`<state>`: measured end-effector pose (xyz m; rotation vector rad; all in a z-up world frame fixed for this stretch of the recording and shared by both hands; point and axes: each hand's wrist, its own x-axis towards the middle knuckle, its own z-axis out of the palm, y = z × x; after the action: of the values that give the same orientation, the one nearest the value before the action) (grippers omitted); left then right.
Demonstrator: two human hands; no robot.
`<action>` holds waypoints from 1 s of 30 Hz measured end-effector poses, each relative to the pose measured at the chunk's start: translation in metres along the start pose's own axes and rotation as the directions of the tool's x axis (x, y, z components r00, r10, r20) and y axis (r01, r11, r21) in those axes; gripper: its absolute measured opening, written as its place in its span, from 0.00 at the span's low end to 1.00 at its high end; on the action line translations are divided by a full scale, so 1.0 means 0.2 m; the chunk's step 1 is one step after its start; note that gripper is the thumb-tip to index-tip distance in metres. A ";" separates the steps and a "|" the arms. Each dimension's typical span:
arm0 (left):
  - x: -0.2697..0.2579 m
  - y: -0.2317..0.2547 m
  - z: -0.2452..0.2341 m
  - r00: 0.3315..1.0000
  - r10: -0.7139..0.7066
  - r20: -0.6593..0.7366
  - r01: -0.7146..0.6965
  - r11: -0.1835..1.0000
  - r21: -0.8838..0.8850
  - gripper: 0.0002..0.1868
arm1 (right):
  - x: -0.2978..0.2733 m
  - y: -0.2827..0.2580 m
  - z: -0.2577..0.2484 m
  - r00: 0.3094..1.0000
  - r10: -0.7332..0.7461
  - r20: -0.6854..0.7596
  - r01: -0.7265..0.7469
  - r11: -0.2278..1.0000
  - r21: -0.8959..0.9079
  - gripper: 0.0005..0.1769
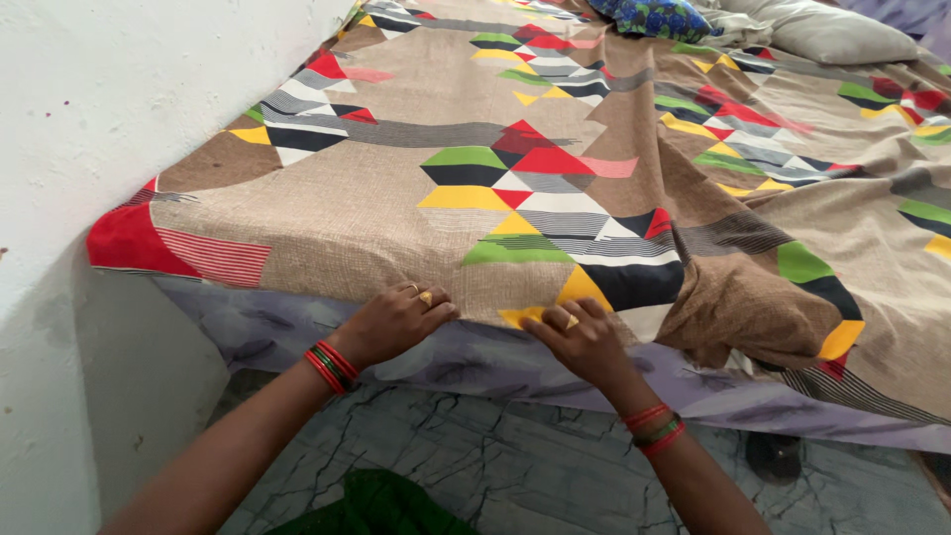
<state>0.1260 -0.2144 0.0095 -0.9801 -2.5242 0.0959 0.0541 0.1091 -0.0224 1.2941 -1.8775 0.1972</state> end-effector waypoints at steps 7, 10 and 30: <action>0.04 -0.01 0.12 0.996 -0.008 -0.089 0.023 0.984 0.175 0.14 | -0.06 0.01 0.13 0.998 0.052 0.020 -0.054 0.993 0.107 0.14; 0.05 -0.01 0.07 0.997 0.058 -0.052 -0.048 0.983 0.178 0.14 | -0.07 0.01 0.14 0.999 0.053 -0.011 -0.051 0.993 0.107 0.14; -0.18 -0.12 -0.10 0.999 0.004 -0.033 0.000 0.993 0.121 0.07 | -0.01 0.02 0.01 0.992 0.011 0.123 -0.033 0.984 0.176 0.10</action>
<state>0.1430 -0.2578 0.0192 -0.9290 -2.4554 0.2288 0.0492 0.1107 -0.0234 1.4337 -2.0152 0.3096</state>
